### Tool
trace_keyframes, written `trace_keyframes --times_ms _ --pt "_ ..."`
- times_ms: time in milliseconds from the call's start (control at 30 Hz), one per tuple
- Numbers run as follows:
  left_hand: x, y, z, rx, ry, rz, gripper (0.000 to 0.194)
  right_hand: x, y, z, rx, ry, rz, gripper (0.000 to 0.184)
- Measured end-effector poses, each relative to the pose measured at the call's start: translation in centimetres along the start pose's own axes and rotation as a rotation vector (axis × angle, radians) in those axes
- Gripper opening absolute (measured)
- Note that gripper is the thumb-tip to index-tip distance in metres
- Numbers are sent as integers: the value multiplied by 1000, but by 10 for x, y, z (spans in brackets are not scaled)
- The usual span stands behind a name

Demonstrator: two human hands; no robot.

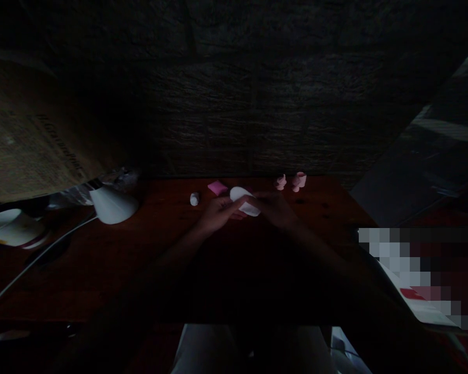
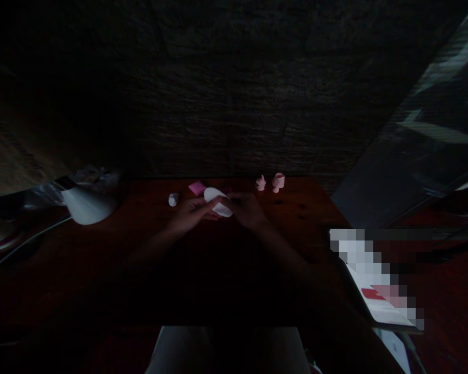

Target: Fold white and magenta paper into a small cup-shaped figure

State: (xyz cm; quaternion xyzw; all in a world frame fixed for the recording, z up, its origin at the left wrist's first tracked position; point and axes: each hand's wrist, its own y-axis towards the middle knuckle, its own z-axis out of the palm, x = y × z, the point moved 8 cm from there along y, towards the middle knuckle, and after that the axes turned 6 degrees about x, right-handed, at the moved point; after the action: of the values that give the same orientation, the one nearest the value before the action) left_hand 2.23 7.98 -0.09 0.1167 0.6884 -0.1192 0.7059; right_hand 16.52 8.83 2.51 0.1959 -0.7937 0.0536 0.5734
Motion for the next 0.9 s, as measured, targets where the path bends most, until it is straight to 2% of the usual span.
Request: trace_keyframes --times_ms 167,367,567,667,767,900 --pt "-4 -1 -4 -28 13 32 42 4 -1 3 22 10 -2 49" --pt "-10 -3 -2 -21 95 72 42 13 -1 1 2 -188 -79 57" --pt "-8 -2 -3 -45 85 70 43 14 -1 0 -28 -221 -125 58" --pt "-6 0 -5 -57 78 77 44 16 -2 1 -36 -245 -156 54" --pt "-7 1 -9 -87 76 95 47 18 -3 3 -41 -246 -183 43" --pt "-10 0 -15 -140 73 130 46 14 -2 9 12 -132 -185 34"
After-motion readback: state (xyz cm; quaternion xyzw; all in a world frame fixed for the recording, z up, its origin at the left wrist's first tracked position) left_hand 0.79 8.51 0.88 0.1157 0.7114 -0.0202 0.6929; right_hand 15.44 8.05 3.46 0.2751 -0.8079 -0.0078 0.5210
